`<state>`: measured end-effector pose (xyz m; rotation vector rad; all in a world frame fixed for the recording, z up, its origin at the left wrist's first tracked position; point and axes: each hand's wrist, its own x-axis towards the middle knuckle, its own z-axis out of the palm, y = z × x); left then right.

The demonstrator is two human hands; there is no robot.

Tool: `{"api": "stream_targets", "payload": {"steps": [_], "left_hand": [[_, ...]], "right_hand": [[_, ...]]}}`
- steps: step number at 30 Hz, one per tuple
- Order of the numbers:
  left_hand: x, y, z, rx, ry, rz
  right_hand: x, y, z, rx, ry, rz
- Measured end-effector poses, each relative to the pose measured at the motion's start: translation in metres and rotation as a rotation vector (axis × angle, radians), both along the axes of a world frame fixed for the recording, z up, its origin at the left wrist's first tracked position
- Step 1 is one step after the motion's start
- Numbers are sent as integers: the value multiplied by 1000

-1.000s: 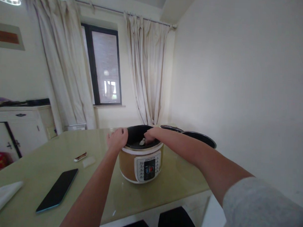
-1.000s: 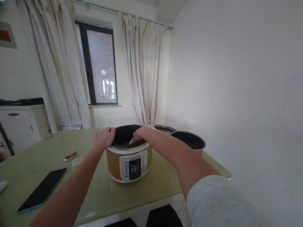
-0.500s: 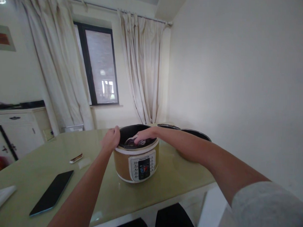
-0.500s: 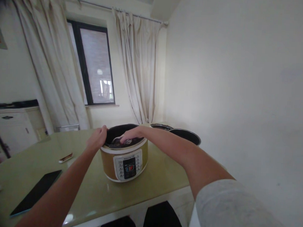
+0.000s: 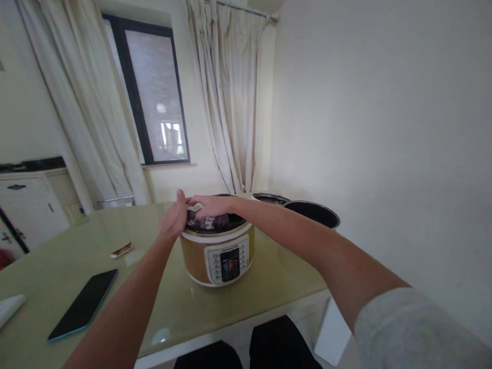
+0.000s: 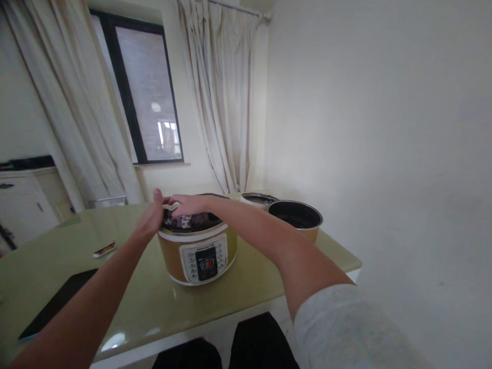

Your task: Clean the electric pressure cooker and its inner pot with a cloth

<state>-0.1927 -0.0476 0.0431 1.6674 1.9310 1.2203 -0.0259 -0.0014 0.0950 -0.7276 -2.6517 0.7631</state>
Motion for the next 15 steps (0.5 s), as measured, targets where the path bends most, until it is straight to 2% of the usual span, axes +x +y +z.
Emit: {"api": "stream_targets", "payload": {"steps": [3, 6, 9, 11, 13, 15], "left_hand": [[0, -2, 0, 12, 34, -10], [2, -6, 0, 9, 69, 23], [5, -9, 1, 8, 104, 20], [5, -10, 0, 14, 112, 6], [4, -9, -1, 20, 118, 11], [2, -7, -2, -5, 121, 77]], "right_hand": [[27, -1, 8, -109, -117, -21], [49, -2, 30, -146, -300, -77], [45, -6, 55, 6, -482, -94], [30, -13, 64, 110, -556, -15], [14, -22, 67, 222, -546, 99], [6, -33, 63, 360, -467, 183]]}}
